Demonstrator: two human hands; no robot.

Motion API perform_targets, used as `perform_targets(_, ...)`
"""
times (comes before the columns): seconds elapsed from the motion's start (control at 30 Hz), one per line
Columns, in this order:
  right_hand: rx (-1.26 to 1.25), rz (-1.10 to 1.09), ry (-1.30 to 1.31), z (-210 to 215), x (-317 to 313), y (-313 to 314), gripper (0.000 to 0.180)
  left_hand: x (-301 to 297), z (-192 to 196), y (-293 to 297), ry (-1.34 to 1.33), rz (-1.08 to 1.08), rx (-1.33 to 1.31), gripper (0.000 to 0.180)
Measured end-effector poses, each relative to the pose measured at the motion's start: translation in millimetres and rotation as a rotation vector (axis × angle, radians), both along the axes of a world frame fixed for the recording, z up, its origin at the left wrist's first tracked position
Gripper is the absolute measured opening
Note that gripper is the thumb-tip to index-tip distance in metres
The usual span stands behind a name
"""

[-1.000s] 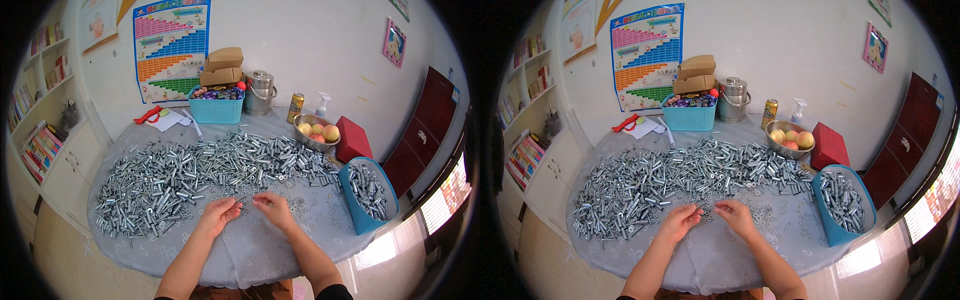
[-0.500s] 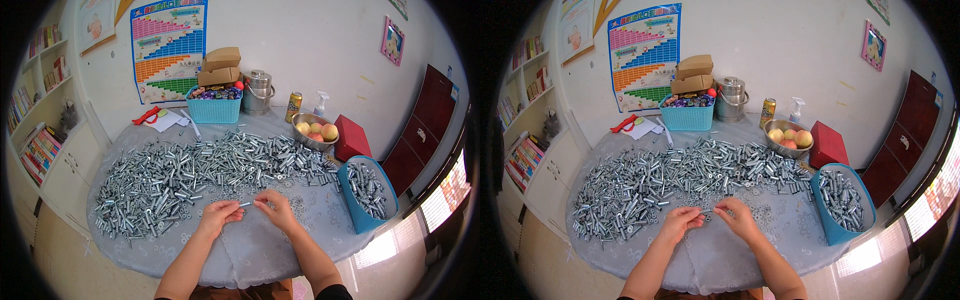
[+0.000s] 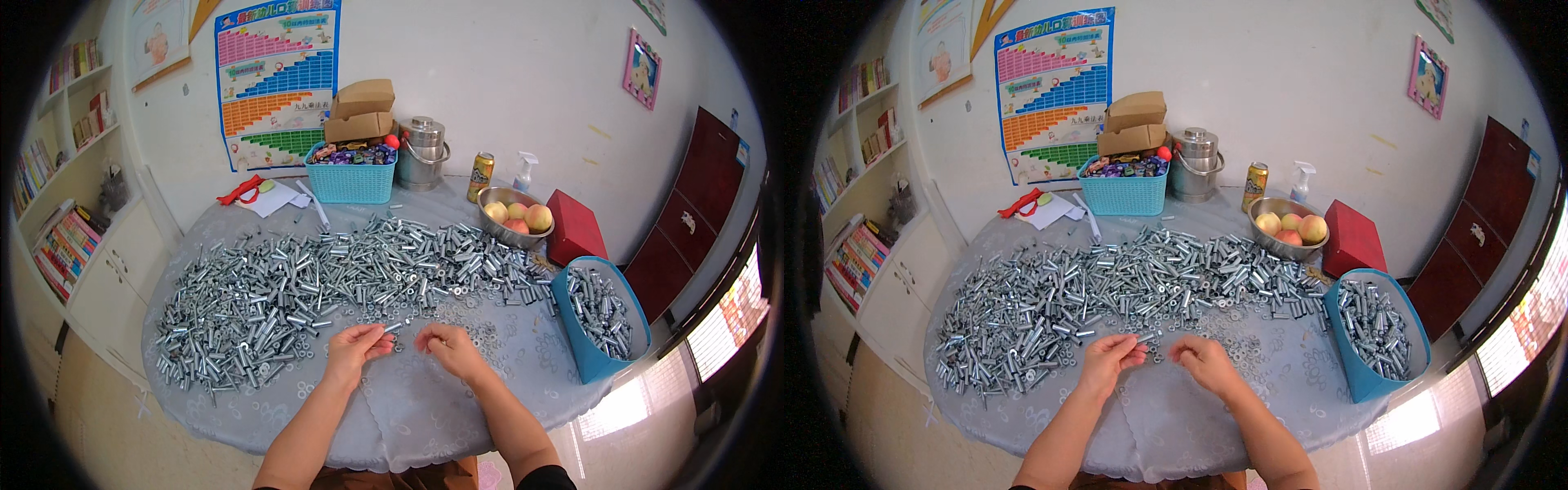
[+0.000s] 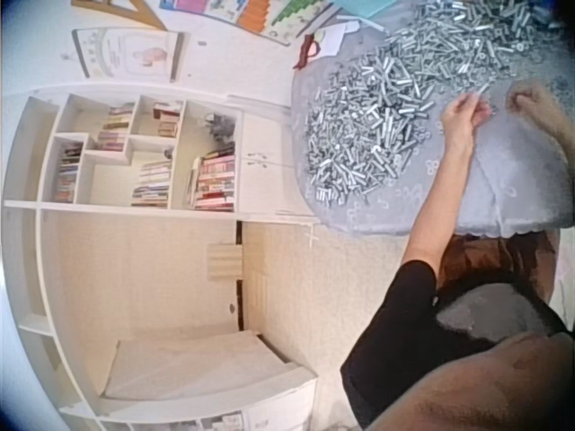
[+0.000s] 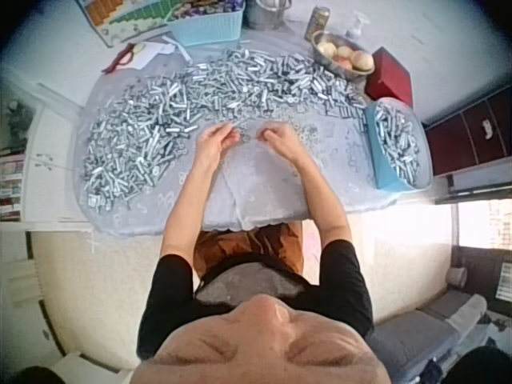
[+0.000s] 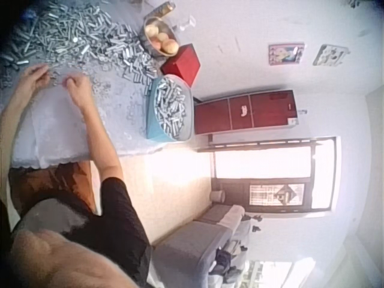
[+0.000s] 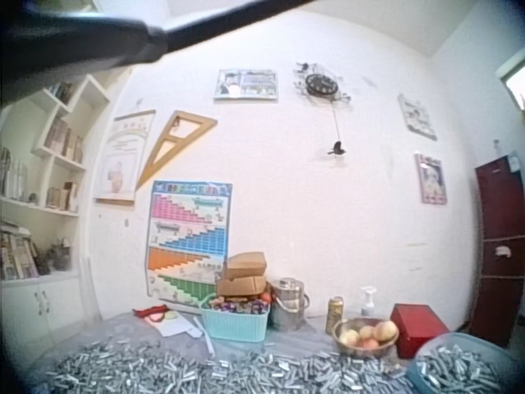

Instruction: The person sits at a table covered with a large pile of metal bolts and washers. They repeatedly pick up a bolt and a washer, thread the washer onto the bolt, and place the assembled unit into a blue plastic bin on the right. The process is continuous and repetitive throughout the clip.

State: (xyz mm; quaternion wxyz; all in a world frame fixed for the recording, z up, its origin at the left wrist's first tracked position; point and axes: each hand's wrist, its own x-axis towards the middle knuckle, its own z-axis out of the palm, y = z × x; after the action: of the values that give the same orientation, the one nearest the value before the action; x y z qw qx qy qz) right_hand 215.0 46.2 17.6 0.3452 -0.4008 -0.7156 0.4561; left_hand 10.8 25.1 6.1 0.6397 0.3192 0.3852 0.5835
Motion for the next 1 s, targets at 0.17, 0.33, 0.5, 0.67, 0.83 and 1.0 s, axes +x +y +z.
perform_targets(0.17,-0.002,0.009,0.159,-5.2,-1.0,1.1,0.041,2.0,3.6,-1.1,0.013,0.003,0.008,0.017)
perform_targets(0.33,0.013,-0.019,0.128,-1.1,-0.2,0.6,0.041,2.5,2.5,-1.3,0.024,-0.007,0.016,0.017)
perform_targets(0.5,0.007,-0.042,0.132,-1.6,-2.5,0.3,0.037,2.0,2.6,-1.5,0.033,0.001,0.006,0.018)
perform_targets(0.67,-0.01,-0.086,0.191,-2.4,-5.4,-1.1,0.033,3.2,2.3,-1.4,0.052,-0.002,0.013,0.019)
perform_targets(0.83,-0.025,-0.09,0.126,-4.9,-0.7,2.9,0.026,4.0,0.7,-1.9,0.063,-0.019,0.034,0.02)
perform_targets(1.0,-0.066,-0.092,0.168,1.9,-3.1,-1.8,0.024,6.4,2.9,-4.6,0.086,-0.025,0.054,0.02)
